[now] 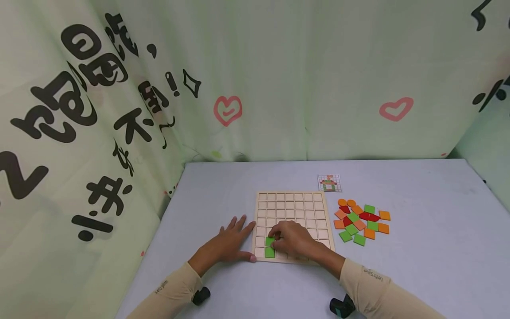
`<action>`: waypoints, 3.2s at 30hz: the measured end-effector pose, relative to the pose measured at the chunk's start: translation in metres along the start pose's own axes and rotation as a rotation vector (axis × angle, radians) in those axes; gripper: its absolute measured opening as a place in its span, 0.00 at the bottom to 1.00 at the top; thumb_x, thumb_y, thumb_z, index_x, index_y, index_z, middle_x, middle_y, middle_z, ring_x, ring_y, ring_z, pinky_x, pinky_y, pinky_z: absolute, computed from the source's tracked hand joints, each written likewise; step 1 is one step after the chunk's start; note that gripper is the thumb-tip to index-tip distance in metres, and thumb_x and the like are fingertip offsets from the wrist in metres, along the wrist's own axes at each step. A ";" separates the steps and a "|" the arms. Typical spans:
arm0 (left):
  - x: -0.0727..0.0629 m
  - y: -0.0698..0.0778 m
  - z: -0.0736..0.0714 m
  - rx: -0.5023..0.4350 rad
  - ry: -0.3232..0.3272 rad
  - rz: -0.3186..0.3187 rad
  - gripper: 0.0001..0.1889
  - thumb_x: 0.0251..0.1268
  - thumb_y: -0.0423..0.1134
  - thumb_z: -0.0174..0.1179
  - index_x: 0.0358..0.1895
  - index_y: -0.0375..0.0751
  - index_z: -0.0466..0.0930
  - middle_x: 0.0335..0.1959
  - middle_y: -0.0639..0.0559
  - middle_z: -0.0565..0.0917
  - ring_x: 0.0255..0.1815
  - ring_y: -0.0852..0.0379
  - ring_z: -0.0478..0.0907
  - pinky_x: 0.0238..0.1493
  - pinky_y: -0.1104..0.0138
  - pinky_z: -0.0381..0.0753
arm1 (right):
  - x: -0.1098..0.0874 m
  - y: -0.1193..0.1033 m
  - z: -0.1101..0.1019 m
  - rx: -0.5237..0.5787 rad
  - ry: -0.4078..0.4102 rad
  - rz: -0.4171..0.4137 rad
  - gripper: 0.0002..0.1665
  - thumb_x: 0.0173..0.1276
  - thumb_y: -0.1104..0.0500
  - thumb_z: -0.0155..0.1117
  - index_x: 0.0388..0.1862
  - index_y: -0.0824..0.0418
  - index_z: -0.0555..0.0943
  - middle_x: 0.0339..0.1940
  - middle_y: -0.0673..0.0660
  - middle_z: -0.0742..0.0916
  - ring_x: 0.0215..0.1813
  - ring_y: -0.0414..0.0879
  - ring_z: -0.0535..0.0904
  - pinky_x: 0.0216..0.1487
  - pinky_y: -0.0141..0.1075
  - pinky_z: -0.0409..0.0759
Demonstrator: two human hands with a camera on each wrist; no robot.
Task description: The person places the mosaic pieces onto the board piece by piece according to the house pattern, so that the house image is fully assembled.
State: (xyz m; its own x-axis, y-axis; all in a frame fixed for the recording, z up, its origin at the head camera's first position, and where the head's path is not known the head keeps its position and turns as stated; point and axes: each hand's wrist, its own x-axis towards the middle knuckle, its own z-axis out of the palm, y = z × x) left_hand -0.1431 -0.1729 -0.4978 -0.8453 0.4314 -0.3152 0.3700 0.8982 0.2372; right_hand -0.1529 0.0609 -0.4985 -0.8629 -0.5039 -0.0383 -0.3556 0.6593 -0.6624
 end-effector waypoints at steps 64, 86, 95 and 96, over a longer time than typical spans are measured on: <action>-0.001 0.003 -0.002 -0.028 -0.009 -0.009 0.56 0.51 0.71 0.67 0.80 0.50 0.55 0.82 0.39 0.53 0.81 0.32 0.48 0.68 0.31 0.60 | -0.100 0.115 -0.108 -0.197 0.138 0.115 0.18 0.57 0.51 0.79 0.44 0.55 0.88 0.30 0.43 0.81 0.36 0.41 0.71 0.31 0.30 0.70; 0.003 0.000 0.001 -0.012 -0.010 -0.020 0.57 0.51 0.73 0.66 0.81 0.51 0.53 0.82 0.40 0.52 0.82 0.33 0.47 0.69 0.32 0.60 | -0.099 0.117 -0.099 -0.171 0.139 0.197 0.22 0.54 0.53 0.81 0.47 0.58 0.88 0.37 0.48 0.84 0.41 0.43 0.77 0.38 0.35 0.79; 0.002 0.000 0.002 -0.019 -0.015 -0.021 0.57 0.51 0.73 0.65 0.81 0.51 0.53 0.82 0.40 0.51 0.82 0.33 0.47 0.69 0.32 0.60 | -0.100 0.118 -0.096 -0.150 0.146 0.203 0.20 0.54 0.54 0.81 0.46 0.57 0.89 0.36 0.49 0.83 0.40 0.43 0.75 0.33 0.28 0.77; 0.002 0.000 0.002 -0.017 -0.015 -0.020 0.57 0.51 0.73 0.65 0.81 0.51 0.53 0.82 0.40 0.51 0.82 0.33 0.47 0.69 0.32 0.60 | -0.101 0.117 -0.096 -0.150 0.149 0.201 0.20 0.54 0.54 0.81 0.46 0.57 0.89 0.36 0.48 0.82 0.40 0.43 0.74 0.32 0.29 0.76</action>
State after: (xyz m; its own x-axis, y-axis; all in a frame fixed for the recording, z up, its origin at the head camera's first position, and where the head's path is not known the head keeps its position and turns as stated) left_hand -0.1443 -0.1717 -0.4999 -0.8465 0.4144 -0.3341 0.3459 0.9053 0.2465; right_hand -0.1421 0.2424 -0.5009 -0.9607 -0.2747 -0.0396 -0.2120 0.8185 -0.5340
